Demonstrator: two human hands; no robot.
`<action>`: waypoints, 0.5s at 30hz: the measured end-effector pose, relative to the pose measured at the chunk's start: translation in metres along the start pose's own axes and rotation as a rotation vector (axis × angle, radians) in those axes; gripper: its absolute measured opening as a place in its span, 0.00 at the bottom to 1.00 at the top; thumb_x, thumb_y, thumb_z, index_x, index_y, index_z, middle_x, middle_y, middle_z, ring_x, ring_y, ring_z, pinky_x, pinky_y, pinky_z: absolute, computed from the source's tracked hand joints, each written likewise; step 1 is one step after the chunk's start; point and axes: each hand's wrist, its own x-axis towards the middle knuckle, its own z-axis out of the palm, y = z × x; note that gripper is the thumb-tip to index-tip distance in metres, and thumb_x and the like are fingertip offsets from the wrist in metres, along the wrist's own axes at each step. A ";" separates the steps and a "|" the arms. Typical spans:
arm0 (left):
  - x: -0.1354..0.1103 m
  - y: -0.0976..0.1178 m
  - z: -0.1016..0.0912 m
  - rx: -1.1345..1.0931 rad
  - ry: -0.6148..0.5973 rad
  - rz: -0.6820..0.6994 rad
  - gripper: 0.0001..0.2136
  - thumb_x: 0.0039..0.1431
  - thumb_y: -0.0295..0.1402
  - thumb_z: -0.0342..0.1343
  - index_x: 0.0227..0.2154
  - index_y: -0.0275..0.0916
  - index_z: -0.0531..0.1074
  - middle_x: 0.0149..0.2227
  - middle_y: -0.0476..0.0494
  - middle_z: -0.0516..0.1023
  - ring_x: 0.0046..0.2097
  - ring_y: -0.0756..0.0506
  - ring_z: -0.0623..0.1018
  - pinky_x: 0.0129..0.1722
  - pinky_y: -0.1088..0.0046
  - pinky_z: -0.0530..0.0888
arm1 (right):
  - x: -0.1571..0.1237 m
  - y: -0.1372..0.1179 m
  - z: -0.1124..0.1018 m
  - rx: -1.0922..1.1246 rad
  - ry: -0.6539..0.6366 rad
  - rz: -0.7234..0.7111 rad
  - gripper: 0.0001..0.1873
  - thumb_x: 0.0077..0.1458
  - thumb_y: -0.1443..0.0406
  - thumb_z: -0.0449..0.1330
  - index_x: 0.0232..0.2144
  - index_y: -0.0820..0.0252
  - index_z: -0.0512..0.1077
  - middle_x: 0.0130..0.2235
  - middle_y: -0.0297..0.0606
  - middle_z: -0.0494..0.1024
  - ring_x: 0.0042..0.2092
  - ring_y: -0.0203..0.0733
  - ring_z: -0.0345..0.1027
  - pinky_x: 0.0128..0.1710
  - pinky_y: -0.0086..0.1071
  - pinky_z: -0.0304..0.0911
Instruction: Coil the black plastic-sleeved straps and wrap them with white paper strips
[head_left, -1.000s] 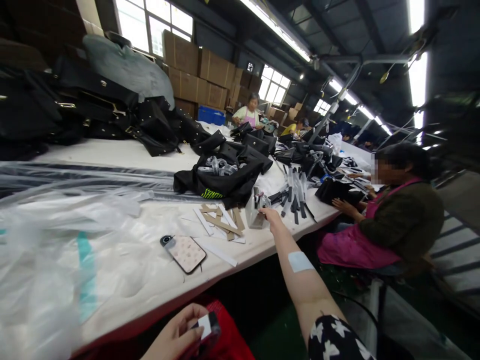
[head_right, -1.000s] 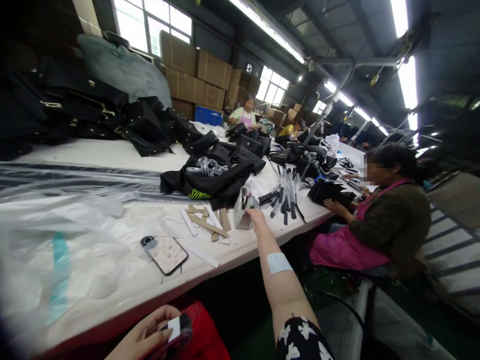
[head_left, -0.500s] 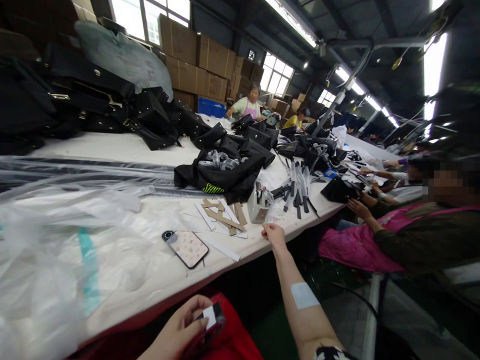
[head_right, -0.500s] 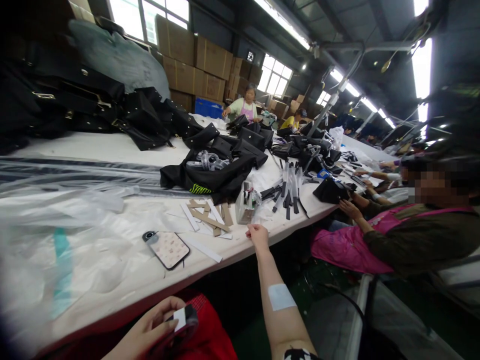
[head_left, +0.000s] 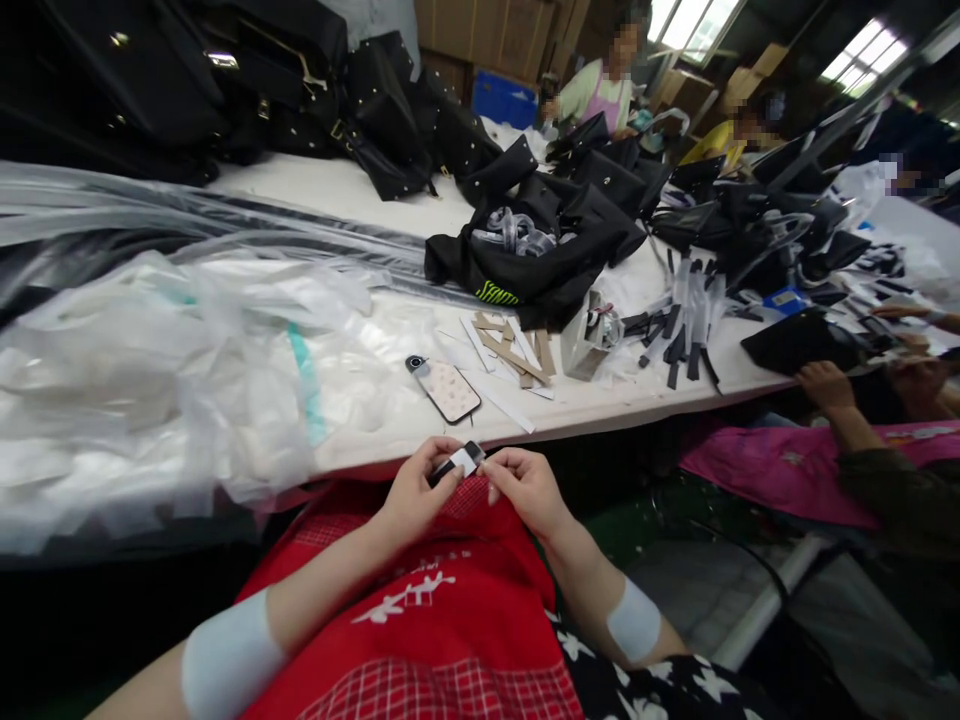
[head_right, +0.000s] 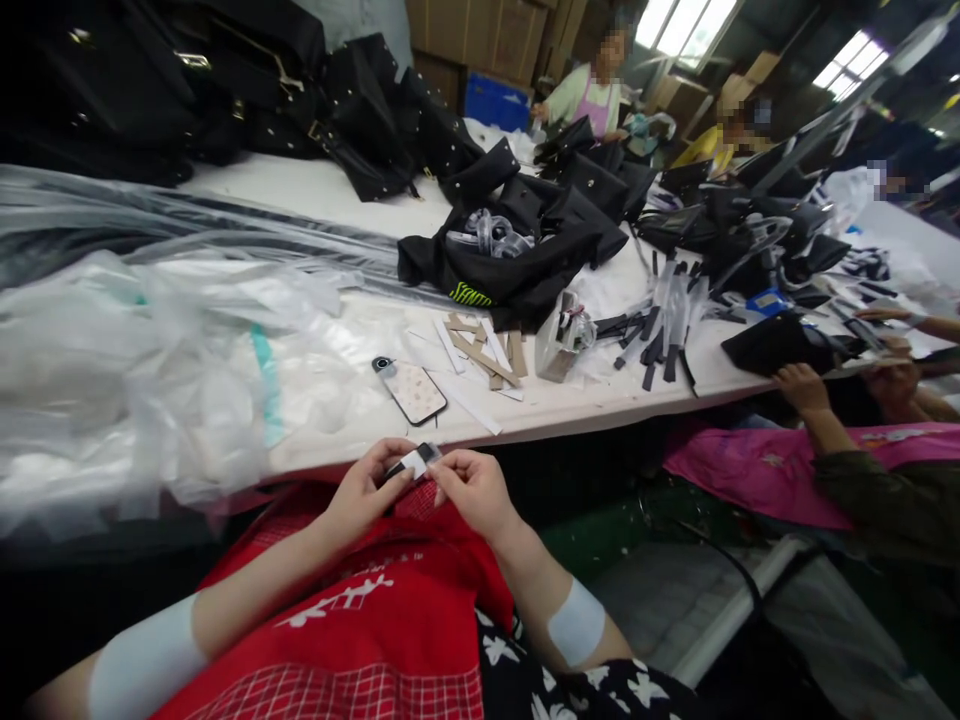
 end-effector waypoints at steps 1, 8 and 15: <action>-0.001 0.000 -0.001 0.005 -0.001 0.004 0.13 0.52 0.37 0.57 0.39 0.38 0.66 0.37 0.45 0.75 0.40 0.45 0.75 0.45 0.67 0.71 | 0.001 0.002 0.002 -0.001 -0.009 0.005 0.14 0.52 0.56 0.62 0.26 0.62 0.75 0.17 0.31 0.72 0.19 0.32 0.63 0.24 0.26 0.60; -0.004 -0.003 -0.007 -0.003 -0.013 0.016 0.12 0.54 0.37 0.56 0.40 0.38 0.66 0.38 0.44 0.76 0.41 0.45 0.75 0.45 0.68 0.71 | 0.004 0.005 0.010 -0.040 -0.048 0.066 0.17 0.50 0.53 0.63 0.24 0.63 0.74 0.15 0.30 0.70 0.18 0.31 0.60 0.21 0.25 0.57; -0.007 -0.005 -0.010 -0.017 -0.001 0.018 0.13 0.53 0.37 0.57 0.39 0.38 0.67 0.37 0.45 0.76 0.39 0.45 0.75 0.43 0.69 0.72 | 0.003 0.008 0.019 -0.113 -0.014 0.118 0.19 0.48 0.51 0.63 0.20 0.61 0.69 0.14 0.29 0.69 0.17 0.30 0.60 0.19 0.24 0.55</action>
